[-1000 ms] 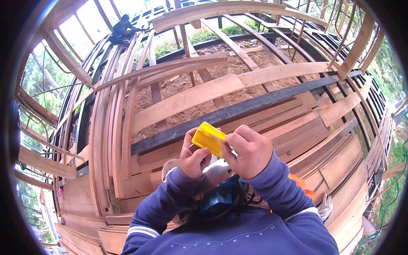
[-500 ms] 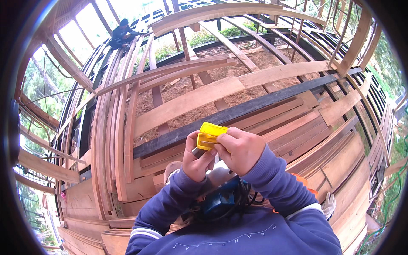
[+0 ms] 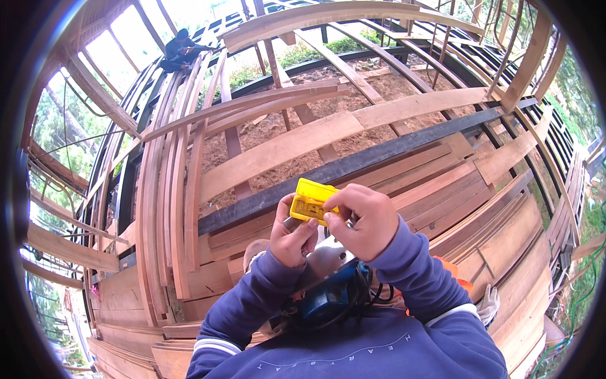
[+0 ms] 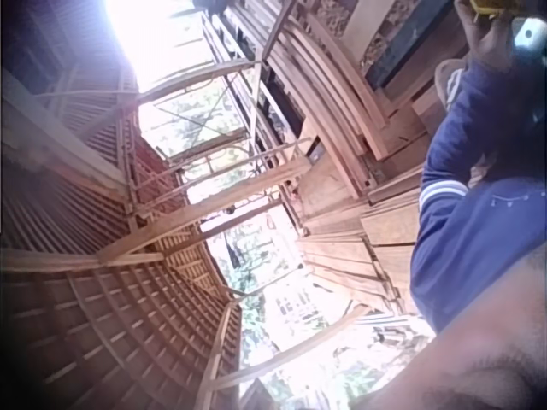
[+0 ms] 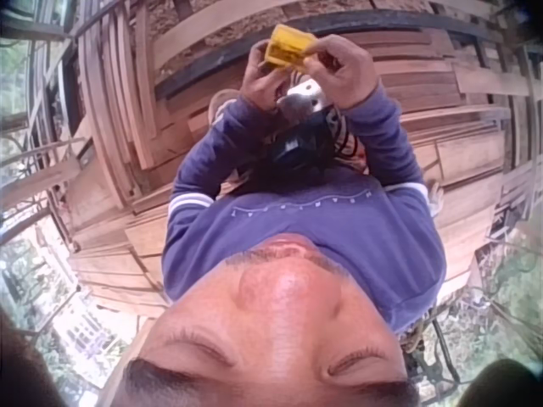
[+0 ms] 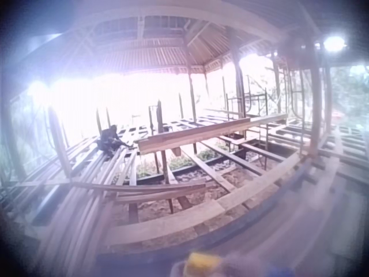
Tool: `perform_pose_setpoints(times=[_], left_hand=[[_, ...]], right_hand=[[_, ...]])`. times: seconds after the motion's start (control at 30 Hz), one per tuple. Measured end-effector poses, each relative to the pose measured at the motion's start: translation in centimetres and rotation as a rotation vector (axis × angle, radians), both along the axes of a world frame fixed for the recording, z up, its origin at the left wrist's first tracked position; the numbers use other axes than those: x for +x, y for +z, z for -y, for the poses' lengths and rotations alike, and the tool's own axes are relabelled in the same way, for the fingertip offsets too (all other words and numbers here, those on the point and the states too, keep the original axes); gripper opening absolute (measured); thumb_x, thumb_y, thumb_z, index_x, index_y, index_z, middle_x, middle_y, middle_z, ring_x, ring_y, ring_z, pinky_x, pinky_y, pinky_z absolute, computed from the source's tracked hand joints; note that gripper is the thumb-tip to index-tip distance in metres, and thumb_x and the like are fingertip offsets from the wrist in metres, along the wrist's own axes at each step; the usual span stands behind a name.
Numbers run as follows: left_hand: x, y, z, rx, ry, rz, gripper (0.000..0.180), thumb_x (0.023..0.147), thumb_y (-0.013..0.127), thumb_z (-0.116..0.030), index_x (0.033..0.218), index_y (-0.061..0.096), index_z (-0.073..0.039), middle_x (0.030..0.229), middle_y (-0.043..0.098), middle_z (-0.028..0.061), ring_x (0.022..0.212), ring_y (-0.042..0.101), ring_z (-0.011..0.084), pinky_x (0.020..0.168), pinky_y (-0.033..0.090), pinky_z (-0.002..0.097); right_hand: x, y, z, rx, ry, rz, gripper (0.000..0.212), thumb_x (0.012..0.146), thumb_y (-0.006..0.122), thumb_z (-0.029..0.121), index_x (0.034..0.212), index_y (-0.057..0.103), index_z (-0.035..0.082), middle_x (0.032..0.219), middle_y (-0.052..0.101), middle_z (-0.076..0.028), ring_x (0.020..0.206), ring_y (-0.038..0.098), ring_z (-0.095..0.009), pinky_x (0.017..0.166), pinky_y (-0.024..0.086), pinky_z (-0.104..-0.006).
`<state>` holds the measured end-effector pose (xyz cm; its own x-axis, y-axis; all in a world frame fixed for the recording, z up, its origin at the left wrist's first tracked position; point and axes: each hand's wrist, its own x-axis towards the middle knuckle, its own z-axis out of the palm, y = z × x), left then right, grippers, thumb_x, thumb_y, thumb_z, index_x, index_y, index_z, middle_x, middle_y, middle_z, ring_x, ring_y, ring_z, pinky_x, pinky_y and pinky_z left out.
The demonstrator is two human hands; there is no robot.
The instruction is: The person handles a yellow plastic housing for electrical components and a small metal piece, then opens a plastic package containing a new blade for a hand planer.
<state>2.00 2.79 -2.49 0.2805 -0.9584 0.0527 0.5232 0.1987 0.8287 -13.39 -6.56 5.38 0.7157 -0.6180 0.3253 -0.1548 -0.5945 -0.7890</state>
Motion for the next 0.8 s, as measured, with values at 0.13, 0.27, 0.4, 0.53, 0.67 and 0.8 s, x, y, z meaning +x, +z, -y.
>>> perform_pose_setpoints(times=[0.13, 0.27, 0.4, 0.53, 0.67, 0.8], left_hand=[[0.1, -0.3, 0.4, 0.057, 0.003, -0.056, 0.044, 0.093, 0.061, -0.003, 0.128, 0.035, -0.007, 0.082, 0.058, 0.0048, 0.049, 0.047, 0.0063, 0.042, 0.037, 0.0190], [0.0, -0.2, 0.6, 0.140, 0.042, -0.071, 0.039, 0.093, 0.056, -0.006, 0.128, 0.039, -0.004, 0.067, 0.052, 0.0045, 0.043, 0.042, 0.0100, 0.040, 0.033, 0.0228], [0.2, -0.4, 0.8, 0.144, 0.025, -0.111, 0.038, 0.093, 0.056, -0.007, 0.127, 0.040, -0.004, 0.062, 0.050, 0.0042, 0.042, 0.041, 0.0108, 0.041, 0.034, 0.0236], [0.4, -0.9, 0.9, 0.146, 0.005, -0.124, 0.039, 0.093, 0.056, -0.007, 0.128, 0.040, -0.003, 0.062, 0.050, 0.0045, 0.042, 0.042, 0.0114, 0.041, 0.034, 0.0240], [0.4, -0.9, 0.8, 0.112, -0.025, -0.161, 0.040, 0.093, 0.055, -0.006, 0.130, 0.039, -0.003, 0.062, 0.050, 0.0055, 0.042, 0.043, 0.0120, 0.042, 0.035, 0.0244], [0.6, -1.3, 0.8, 0.048, -0.090, -0.196, 0.041, 0.094, 0.055, -0.006, 0.131, 0.039, -0.004, 0.063, 0.052, 0.0064, 0.042, 0.044, 0.0122, 0.043, 0.036, 0.0243]], right_hand=[[-0.9, 0.0, 1.1, 0.617, 0.176, 0.230, 0.036, 0.074, 0.042, 0.002, 0.106, 0.057, 0.000, 0.083, 0.050, -0.003, 0.079, 0.045, -0.009, 0.073, 0.039, -0.0230], [-0.6, 0.2, 1.5, 0.741, 0.226, 0.227, 0.038, 0.074, 0.040, -0.001, 0.108, 0.057, 0.000, 0.086, 0.051, -0.003, 0.079, 0.046, -0.008, 0.074, 0.040, -0.0225], [-0.1, -0.6, 1.7, 0.629, 0.198, 0.168, 0.039, 0.079, 0.038, -0.006, 0.112, 0.057, 0.000, 0.090, 0.053, -0.003, 0.078, 0.047, -0.007, 0.074, 0.041, -0.0207], [0.8, -0.5, 0.9, 0.478, 0.105, 0.249, 0.035, 0.086, 0.041, -0.011, 0.114, 0.057, 0.000, 0.094, 0.057, -0.004, 0.084, 0.054, -0.008, 0.078, 0.047, -0.0222], [0.5, -0.1, 1.0, 0.428, 0.003, 0.362, 0.030, 0.086, 0.052, -0.015, 0.111, 0.059, -0.001, 0.099, 0.062, -0.007, 0.096, 0.063, -0.013, 0.088, 0.051, -0.0266], [0.5, -0.4, 1.2, -0.021, 0.010, 0.408, 0.022, 0.084, 0.057, -0.011, 0.099, 0.064, 0.004, 0.096, 0.066, -0.007, 0.096, 0.066, -0.019, 0.095, 0.047, -0.0336]])
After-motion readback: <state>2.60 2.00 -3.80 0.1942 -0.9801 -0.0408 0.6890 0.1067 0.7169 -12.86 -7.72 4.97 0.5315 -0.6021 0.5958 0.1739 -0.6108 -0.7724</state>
